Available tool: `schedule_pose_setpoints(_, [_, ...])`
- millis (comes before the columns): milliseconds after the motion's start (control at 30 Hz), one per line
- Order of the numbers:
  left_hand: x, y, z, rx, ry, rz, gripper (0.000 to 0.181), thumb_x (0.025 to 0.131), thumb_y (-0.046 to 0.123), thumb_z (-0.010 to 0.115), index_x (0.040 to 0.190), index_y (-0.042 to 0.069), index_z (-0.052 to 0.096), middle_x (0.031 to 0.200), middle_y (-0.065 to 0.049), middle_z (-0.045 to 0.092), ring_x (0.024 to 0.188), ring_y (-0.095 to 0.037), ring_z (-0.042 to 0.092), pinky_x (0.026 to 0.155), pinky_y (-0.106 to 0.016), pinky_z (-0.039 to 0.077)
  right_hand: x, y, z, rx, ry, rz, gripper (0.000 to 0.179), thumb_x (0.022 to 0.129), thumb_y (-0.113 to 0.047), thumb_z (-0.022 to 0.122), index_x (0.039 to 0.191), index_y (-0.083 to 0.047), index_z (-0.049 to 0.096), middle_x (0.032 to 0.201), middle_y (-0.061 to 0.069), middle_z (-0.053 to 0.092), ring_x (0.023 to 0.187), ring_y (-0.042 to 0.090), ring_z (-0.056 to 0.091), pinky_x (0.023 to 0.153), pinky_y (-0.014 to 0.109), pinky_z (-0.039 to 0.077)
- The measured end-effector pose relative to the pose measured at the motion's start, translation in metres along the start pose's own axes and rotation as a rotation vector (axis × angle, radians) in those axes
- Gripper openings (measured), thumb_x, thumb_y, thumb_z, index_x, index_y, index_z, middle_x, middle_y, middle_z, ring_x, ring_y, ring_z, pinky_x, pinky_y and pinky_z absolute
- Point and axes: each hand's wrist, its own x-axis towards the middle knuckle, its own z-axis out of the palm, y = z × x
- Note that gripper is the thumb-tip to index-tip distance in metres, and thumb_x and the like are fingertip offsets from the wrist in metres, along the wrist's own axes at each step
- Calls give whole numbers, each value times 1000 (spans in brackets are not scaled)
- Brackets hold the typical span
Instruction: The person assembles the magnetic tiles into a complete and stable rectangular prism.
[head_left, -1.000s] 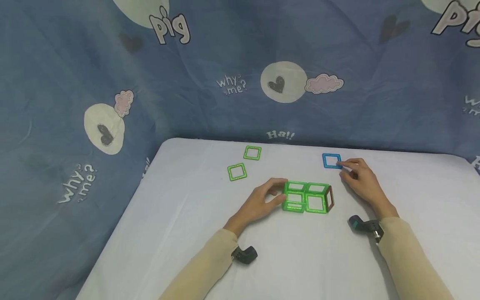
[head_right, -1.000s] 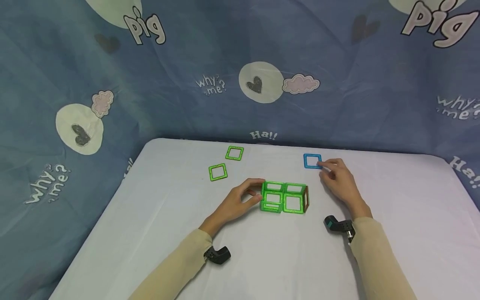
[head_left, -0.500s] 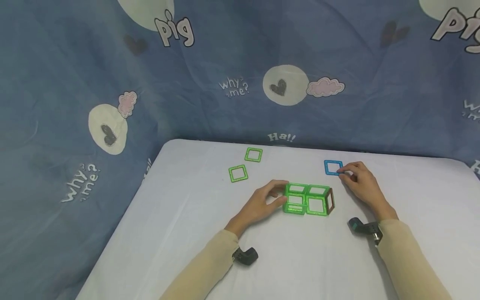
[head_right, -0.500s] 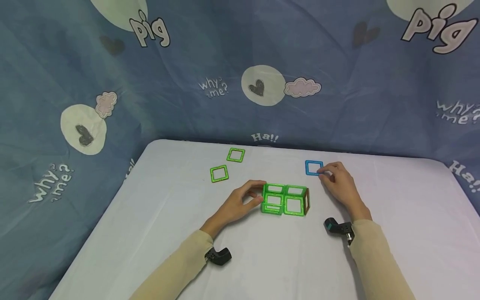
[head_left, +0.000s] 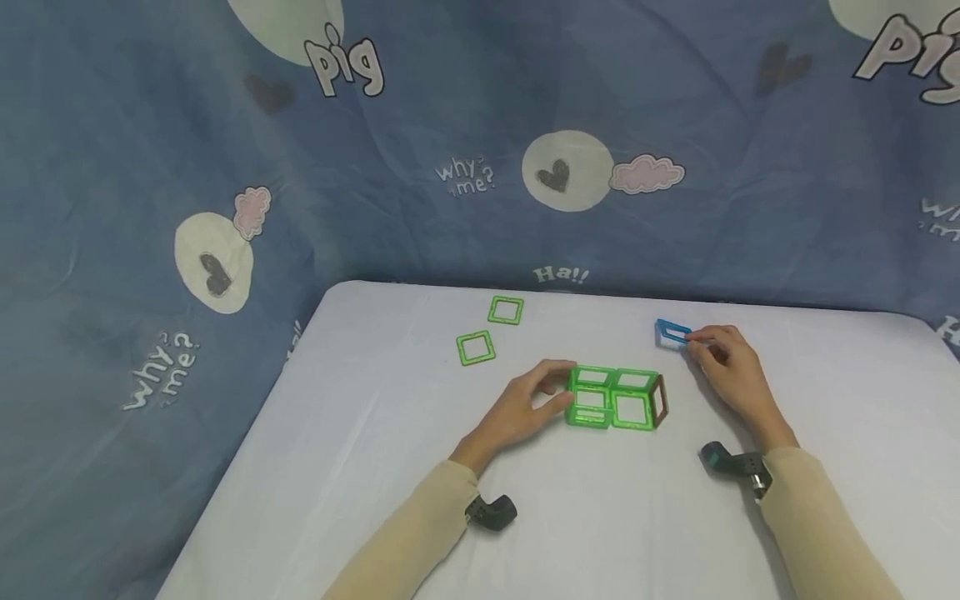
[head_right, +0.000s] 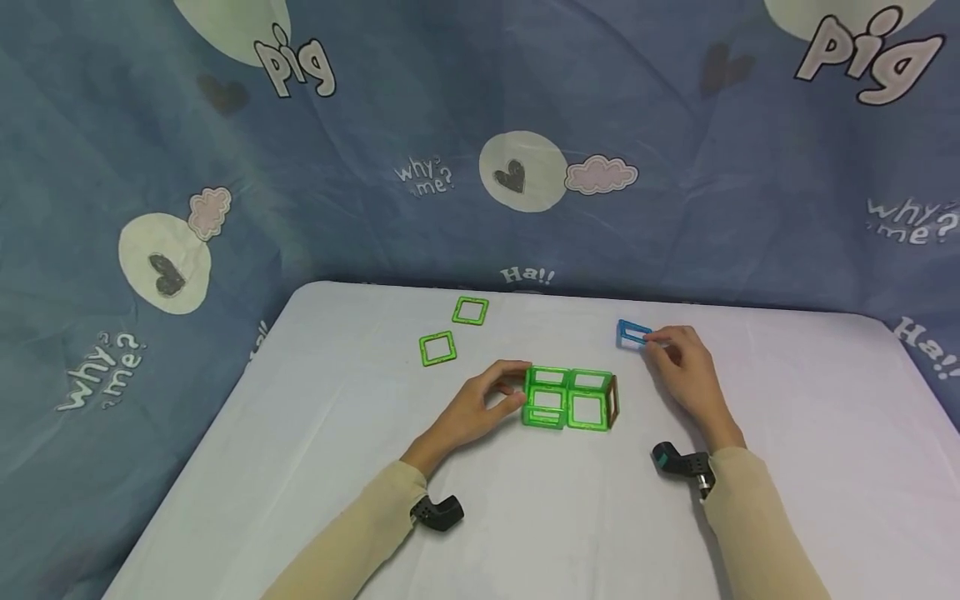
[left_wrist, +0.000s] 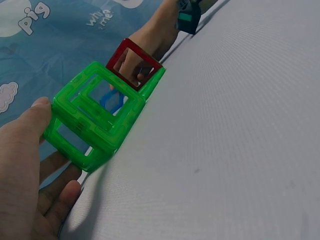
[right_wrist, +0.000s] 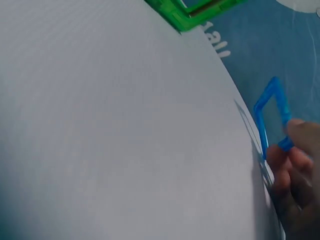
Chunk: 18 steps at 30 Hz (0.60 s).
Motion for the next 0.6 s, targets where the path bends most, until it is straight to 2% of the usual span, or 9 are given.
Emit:
schedule_pose_setpoints(100, [0, -1, 0, -4, 0, 7, 46, 93, 40, 56, 137, 31, 42, 134, 8, 55, 120, -7, 53, 97, -22, 46, -5, 2, -2, 104, 23, 21, 29, 97, -25, 54, 111, -2, 63, 109, -1, 53, 88, -16, 50, 77, -1, 39])
schedule_pose_setpoints(167, [0, -2, 0, -9, -3, 3, 47, 93, 41, 56, 137, 31, 42, 133, 9, 54, 121, -6, 52, 97, -21, 45, -10, 3, -3, 160, 35, 23, 29, 97, -23, 54, 111, 0, 62, 105, -9, 52, 87, -15, 54, 77, 0, 42])
schedule_pose_setpoints(333, [-1, -3, 2, -6, -8, -20, 47, 93, 44, 55, 137, 32, 42, 132, 10, 55, 120, -4, 52, 97, -20, 45, -19, 3, -4, 209, 59, 24, 27, 96, -20, 55, 111, 1, 61, 94, -22, 60, 83, -11, 59, 76, 2, 43])
schedule_pose_setpoints(467, [-1, -3, 3, -10, -14, -27, 46, 93, 44, 55, 136, 34, 42, 131, 10, 55, 119, -4, 52, 97, -20, 45, -26, -5, -7, 269, 75, 31, 26, 96, -15, 54, 112, 5, 59, 87, -22, 66, 82, -9, 63, 75, 3, 46])
schedule_pose_setpoints(600, [-2, 1, 0, -9, -3, -19, 46, 93, 41, 56, 136, 32, 43, 130, 9, 56, 119, -5, 53, 97, -20, 45, -29, -20, -8, 341, 86, -3, 25, 96, -10, 54, 112, 8, 58, 87, -18, 68, 86, -6, 64, 79, 5, 47])
